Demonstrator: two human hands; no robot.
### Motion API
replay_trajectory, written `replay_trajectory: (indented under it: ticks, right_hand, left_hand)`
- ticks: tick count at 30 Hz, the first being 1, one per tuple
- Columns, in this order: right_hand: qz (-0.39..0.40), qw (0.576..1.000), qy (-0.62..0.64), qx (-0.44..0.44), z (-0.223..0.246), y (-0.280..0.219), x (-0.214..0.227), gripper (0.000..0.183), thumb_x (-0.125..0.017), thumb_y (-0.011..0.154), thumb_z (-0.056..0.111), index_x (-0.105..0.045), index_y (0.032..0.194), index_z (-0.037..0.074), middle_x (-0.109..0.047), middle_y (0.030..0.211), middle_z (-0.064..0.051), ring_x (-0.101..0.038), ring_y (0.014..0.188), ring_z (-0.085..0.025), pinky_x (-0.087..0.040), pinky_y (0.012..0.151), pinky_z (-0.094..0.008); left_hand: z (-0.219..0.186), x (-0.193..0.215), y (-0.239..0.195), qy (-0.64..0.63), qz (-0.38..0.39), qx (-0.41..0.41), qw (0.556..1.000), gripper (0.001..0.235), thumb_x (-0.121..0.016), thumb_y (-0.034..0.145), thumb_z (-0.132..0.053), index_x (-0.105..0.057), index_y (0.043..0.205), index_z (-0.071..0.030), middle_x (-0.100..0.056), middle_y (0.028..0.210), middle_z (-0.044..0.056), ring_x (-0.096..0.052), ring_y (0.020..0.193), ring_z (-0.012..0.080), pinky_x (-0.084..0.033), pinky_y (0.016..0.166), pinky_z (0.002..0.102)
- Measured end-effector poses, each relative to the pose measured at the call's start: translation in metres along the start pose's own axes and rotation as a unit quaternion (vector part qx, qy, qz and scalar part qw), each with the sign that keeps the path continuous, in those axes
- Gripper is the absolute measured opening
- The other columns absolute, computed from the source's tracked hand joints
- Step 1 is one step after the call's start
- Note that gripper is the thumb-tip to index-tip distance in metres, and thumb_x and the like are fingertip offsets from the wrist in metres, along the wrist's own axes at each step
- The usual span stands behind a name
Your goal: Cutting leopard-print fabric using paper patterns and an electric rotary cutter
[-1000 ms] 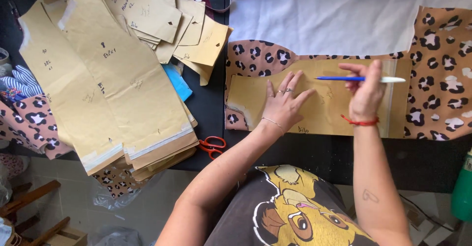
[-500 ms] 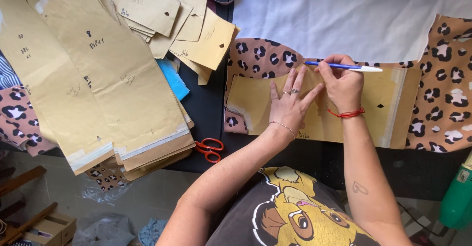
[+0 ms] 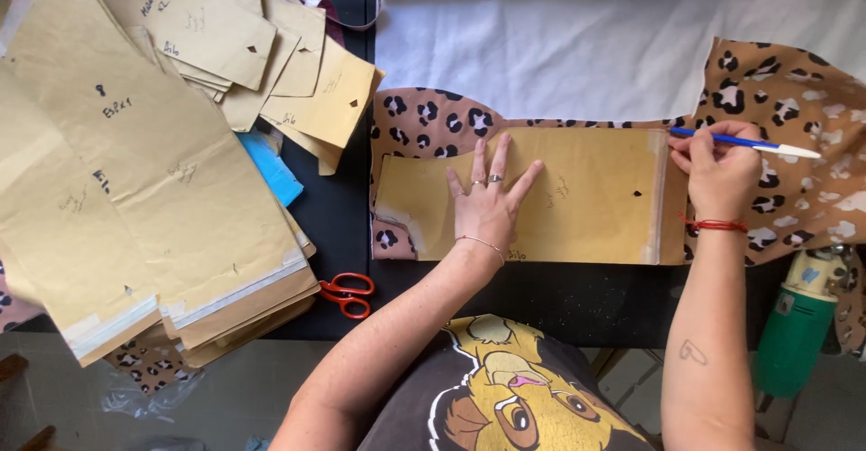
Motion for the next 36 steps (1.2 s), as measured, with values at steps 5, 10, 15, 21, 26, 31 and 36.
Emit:
replay_trajectory:
  ticks: [5, 10, 15, 21, 26, 31, 36]
  right_hand:
    - [-0.012, 0.998, -0.044, 0.035, 0.017, -0.005, 0.007, 0.007, -0.04, 0.095, 0.003, -0.033, 0.095, 0.005, -0.057, 0.075, -0.016, -0.065, 0.081, -0.021, -0.058, 0.07, -0.033]
    - [-0.072, 0.992, -0.089, 0.046, 0.021, -0.009, -0.001, 0.007, -0.04, 0.093, 0.001, -0.034, 0.092, 0.005, -0.059, 0.072, -0.014, -0.066, 0.073, -0.019, -0.06, 0.065, -0.033]
    - [-0.125, 0.979, -0.131, 0.093, 0.019, -0.012, -0.023, 0.008, -0.041, 0.086, 0.001, -0.038, 0.09, 0.007, -0.06, 0.064, -0.013, -0.066, 0.058, -0.016, -0.06, 0.052, -0.029]
    - [0.084, 0.985, -0.021, 0.147, 0.084, -0.079, -0.157, 0.003, -0.053, 0.089, 0.004, -0.053, 0.09, 0.007, -0.054, 0.084, -0.004, -0.052, 0.075, -0.012, -0.043, 0.069, -0.022]
    - [0.263, 0.962, 0.04, 0.066, 0.108, -0.111, -0.229, 0.012, -0.06, 0.084, 0.011, -0.059, 0.096, 0.008, -0.056, 0.078, -0.001, -0.055, 0.074, -0.006, -0.049, 0.068, -0.02]
    - [0.271, 0.958, 0.004, 0.091, 0.102, -0.108, -0.233, 0.011, -0.062, 0.085, 0.012, -0.059, 0.094, 0.008, -0.06, 0.079, -0.008, -0.058, 0.074, -0.012, -0.049, 0.066, -0.025]
    - [0.272, 0.956, -0.013, 0.109, 0.111, -0.108, -0.21, 0.01, -0.06, 0.085, 0.008, -0.059, 0.095, 0.006, -0.06, 0.081, -0.01, -0.059, 0.075, -0.013, -0.049, 0.067, -0.025]
  left_hand:
    - [0.007, -0.023, 0.009, -0.029, -0.065, -0.009, 0.997, 0.111, -0.08, 0.052, -0.047, -0.008, 0.135, -0.034, 0.014, 0.141, 0.008, 0.009, 0.129, 0.0326, -0.016, 0.097, 0.061]
    - [0.047, -0.046, -0.034, -0.135, -0.294, -0.059, 0.944, 0.076, -0.076, 0.058, -0.036, -0.04, 0.123, -0.019, -0.019, 0.139, 0.012, -0.019, 0.129, 0.0328, -0.026, 0.098, 0.052]
    - [0.077, -0.043, -0.064, -0.104, -0.355, 0.033, 0.928, 0.081, -0.078, 0.053, -0.04, -0.042, 0.121, -0.012, -0.033, 0.132, 0.014, -0.029, 0.125, 0.0293, -0.027, 0.098, 0.046]
    - [0.071, -0.046, -0.059, -0.028, -0.341, 0.127, 0.931, 0.107, -0.081, 0.029, -0.052, -0.038, 0.122, -0.017, -0.032, 0.131, 0.013, -0.031, 0.122, 0.0245, -0.023, 0.1, 0.054]
    - [0.071, -0.036, -0.059, -0.055, -0.431, 0.161, 0.886, 0.086, -0.081, 0.037, -0.043, -0.047, 0.112, -0.018, -0.036, 0.127, 0.021, -0.031, 0.124, 0.033, -0.027, 0.1, 0.045]
    - [0.069, -0.039, -0.053, -0.066, -0.438, 0.177, 0.879, 0.078, -0.081, 0.038, -0.039, -0.048, 0.105, -0.017, -0.033, 0.13, 0.024, -0.028, 0.126, 0.0355, -0.026, 0.1, 0.045]
    - [0.068, -0.035, -0.055, -0.09, -0.43, 0.163, 0.883, 0.094, -0.082, 0.024, -0.04, -0.045, 0.106, -0.014, -0.029, 0.129, 0.03, -0.028, 0.124, 0.0405, -0.024, 0.101, 0.047]
Point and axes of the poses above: each hand's wrist, its own y-axis towards the middle knuckle, its own x-axis out of the back of the hand, z = x × y, the point moved 2 cm from there along y, towards the middle knuckle
